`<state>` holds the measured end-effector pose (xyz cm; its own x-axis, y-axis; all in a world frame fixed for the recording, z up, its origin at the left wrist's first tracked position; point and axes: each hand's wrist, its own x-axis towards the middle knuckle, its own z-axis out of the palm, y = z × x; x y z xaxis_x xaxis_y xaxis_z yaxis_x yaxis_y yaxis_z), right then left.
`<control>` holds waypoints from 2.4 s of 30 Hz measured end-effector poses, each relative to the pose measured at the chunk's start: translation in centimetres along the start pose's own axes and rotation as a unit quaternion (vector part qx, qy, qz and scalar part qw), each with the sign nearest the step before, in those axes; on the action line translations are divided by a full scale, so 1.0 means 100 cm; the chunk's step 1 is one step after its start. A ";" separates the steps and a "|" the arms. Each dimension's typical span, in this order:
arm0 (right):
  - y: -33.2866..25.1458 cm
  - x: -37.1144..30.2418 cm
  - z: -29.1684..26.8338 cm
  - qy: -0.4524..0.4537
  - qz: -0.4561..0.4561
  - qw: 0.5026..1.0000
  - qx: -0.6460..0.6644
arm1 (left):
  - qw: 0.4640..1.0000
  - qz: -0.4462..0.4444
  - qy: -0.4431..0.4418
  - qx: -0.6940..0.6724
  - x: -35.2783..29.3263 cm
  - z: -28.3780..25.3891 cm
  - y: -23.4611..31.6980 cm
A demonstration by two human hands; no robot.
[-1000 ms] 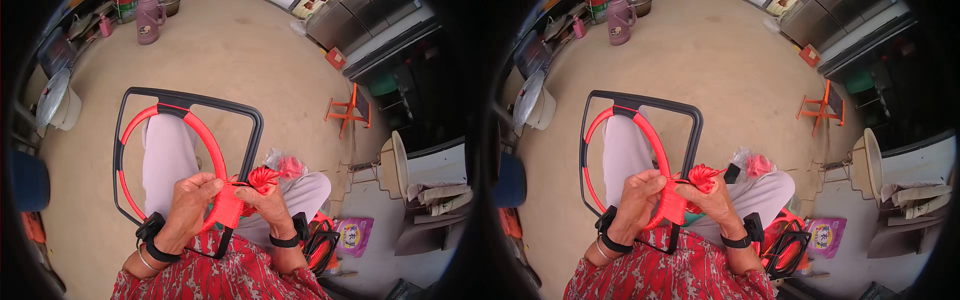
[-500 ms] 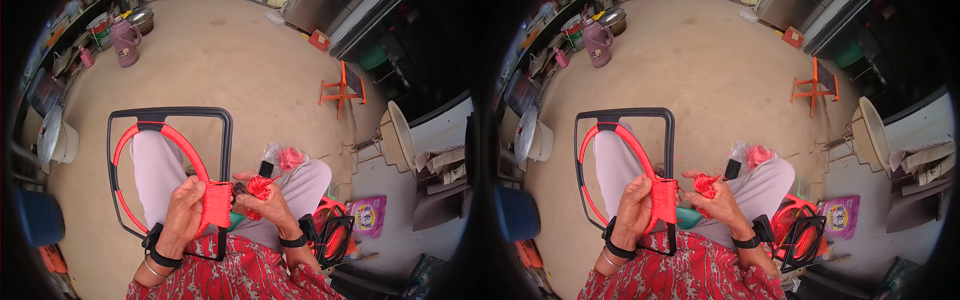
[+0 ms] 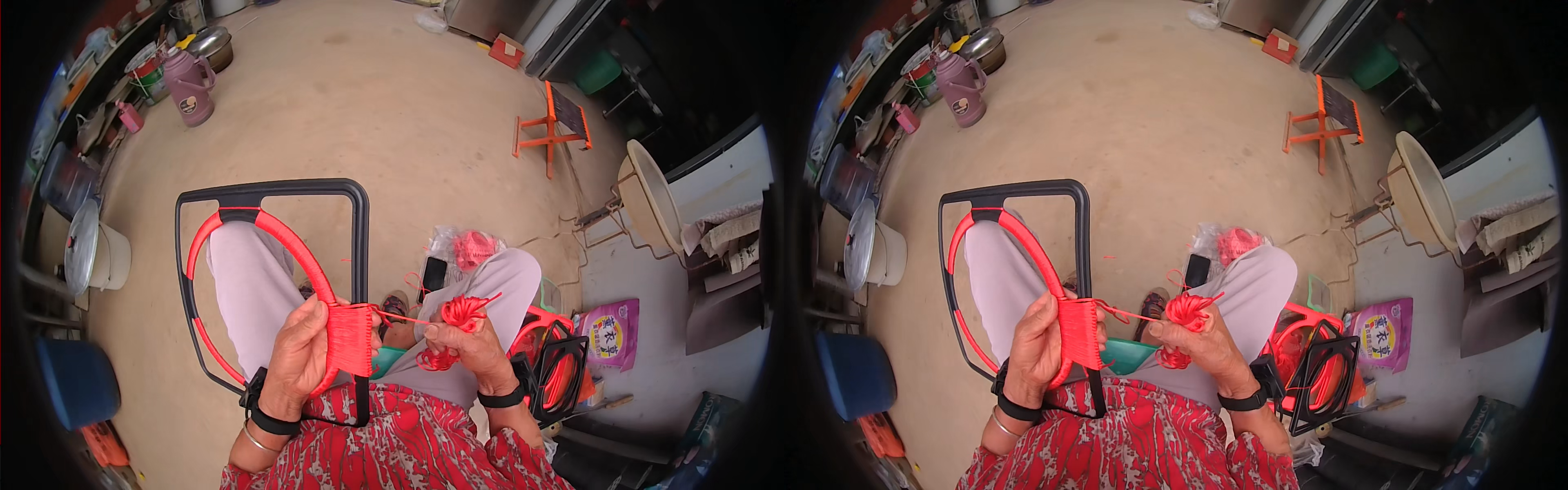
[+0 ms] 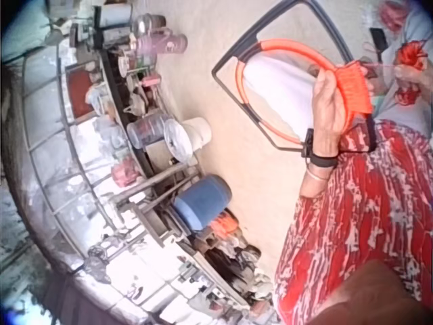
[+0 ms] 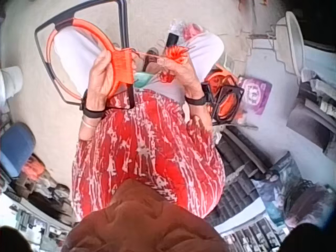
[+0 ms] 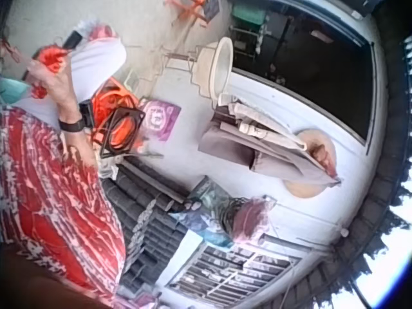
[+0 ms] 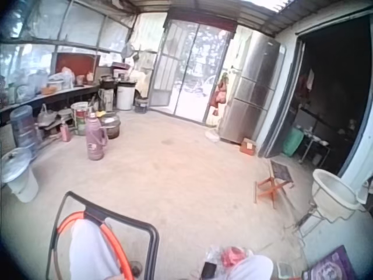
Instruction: Wrapping a red cord or string tightly around a black and red frame.
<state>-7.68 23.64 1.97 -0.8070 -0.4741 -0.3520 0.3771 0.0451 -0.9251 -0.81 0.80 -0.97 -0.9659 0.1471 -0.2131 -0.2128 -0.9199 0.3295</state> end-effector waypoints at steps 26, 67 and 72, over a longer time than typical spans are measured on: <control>-0.043 -0.026 -0.029 -0.048 -0.168 0.936 0.304 | 0.996 -0.030 -0.026 -0.082 -0.001 -0.011 -0.007; -0.019 0.027 0.062 -0.036 -0.074 0.994 -0.069 | 0.997 0.040 0.052 0.034 -0.001 0.007 0.009; -0.025 0.036 0.061 -0.071 -0.049 0.996 -0.013 | 0.994 0.059 0.073 0.054 -0.003 0.005 0.007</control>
<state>-8.74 16.48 3.93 -0.7659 -0.5969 -0.2388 0.2870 0.0149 -0.9578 -0.76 0.27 -0.20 -0.9549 -0.0206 -0.2963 -0.1222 -0.8820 0.4551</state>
